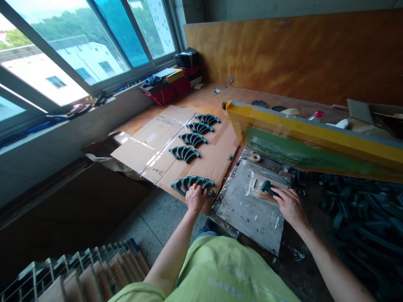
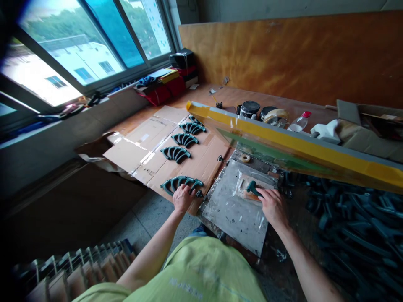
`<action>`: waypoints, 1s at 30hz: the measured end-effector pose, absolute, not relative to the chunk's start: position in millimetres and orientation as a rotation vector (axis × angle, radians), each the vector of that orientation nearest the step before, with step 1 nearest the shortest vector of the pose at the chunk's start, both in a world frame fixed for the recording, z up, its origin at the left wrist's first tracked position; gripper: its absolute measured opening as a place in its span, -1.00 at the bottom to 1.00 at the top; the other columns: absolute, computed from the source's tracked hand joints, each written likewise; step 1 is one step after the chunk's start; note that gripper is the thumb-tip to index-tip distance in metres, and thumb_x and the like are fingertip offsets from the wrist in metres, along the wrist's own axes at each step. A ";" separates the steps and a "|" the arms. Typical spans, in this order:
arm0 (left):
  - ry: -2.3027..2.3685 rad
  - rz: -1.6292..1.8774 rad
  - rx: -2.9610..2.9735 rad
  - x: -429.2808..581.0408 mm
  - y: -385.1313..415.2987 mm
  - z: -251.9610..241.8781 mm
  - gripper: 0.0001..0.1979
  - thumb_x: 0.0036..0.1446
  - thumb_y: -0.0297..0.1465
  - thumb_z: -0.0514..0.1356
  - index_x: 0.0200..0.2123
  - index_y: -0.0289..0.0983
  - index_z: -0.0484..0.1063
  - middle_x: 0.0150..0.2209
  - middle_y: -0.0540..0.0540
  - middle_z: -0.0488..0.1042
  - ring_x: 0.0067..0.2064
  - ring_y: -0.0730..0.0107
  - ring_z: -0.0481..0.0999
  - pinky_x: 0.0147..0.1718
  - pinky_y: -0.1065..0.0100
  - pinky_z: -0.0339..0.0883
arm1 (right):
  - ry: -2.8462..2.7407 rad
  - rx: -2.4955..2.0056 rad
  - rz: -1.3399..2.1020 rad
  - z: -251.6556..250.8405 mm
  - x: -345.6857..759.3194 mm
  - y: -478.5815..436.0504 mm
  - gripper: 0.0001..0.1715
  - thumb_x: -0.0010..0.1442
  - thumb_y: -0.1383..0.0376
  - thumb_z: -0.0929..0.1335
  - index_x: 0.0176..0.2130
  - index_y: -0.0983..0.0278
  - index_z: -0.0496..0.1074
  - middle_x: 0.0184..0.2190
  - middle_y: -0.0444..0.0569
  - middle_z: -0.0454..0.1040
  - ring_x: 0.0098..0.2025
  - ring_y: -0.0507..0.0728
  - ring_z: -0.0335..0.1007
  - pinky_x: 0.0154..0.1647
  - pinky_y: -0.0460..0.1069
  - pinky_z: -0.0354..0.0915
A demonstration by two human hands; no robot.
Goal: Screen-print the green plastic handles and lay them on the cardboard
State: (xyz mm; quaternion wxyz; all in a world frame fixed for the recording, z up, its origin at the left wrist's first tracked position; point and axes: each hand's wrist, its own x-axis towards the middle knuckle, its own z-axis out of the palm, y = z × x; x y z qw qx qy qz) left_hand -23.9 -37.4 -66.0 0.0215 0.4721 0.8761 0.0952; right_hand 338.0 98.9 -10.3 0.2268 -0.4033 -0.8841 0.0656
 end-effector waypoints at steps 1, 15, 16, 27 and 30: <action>2.729 0.293 1.465 -23.9 -40.3 -66.2 -0.71 0.19 -0.16 0.10 -0.37 -0.22 0.48 -0.22 -0.17 0.44 -0.11 0.14 0.43 -0.19 0.23 0.23 | -2.440 -1.107 0.172 -10.3 338.0 98.6 -0.69 0.26 0.36 0.27 -0.03 0.28 0.47 -0.20 0.04 0.55 -0.20 0.23 0.37 -0.10 0.13 0.32; 2.949 0.435 1.057 -8.4 -48.6 -67.8 -0.45 0.07 -0.04 0.17 0.06 -0.22 0.36 0.25 -0.30 0.20 0.27 -0.11 0.10 0.18 -0.21 -0.11 | -2.462 -1.097 0.173 -11.8 338.9 100.0 -0.68 0.27 0.35 0.26 -0.02 0.27 0.47 -0.19 0.03 0.55 -0.18 0.22 0.38 -0.09 0.12 0.33; 2.938 0.414 1.034 -9.6 -48.3 -68.0 -0.42 0.07 -0.01 0.17 0.07 -0.23 0.36 0.27 -0.31 0.18 0.29 -0.14 0.07 0.17 -0.24 -0.11 | -2.461 -1.093 0.169 -12.4 339.3 100.0 -0.68 0.27 0.35 0.26 -0.02 0.27 0.47 -0.19 0.03 0.55 -0.18 0.22 0.39 -0.10 0.12 0.33; 2.738 0.333 1.454 -78.0 -57.8 -75.5 -0.46 -0.03 -0.04 0.25 -0.10 -0.30 0.52 0.07 -0.32 0.43 0.18 -0.11 0.27 0.17 0.03 0.14 | -2.402 -1.093 0.108 -14.8 343.2 100.6 -0.65 0.30 0.24 0.23 -0.03 0.27 0.48 -0.22 0.05 0.57 -0.22 0.22 0.41 -0.16 0.11 0.36; 2.654 0.323 1.587 -138.3 -55.5 -68.4 -0.49 -0.06 -0.05 0.29 -0.12 -0.27 0.53 0.06 -0.28 0.44 0.18 -0.02 0.29 0.19 0.14 0.14 | -2.400 -1.107 0.111 -12.6 346.6 100.0 -0.64 0.30 0.23 0.22 -0.04 0.26 0.49 -0.21 0.05 0.57 -0.21 0.22 0.41 -0.16 0.11 0.36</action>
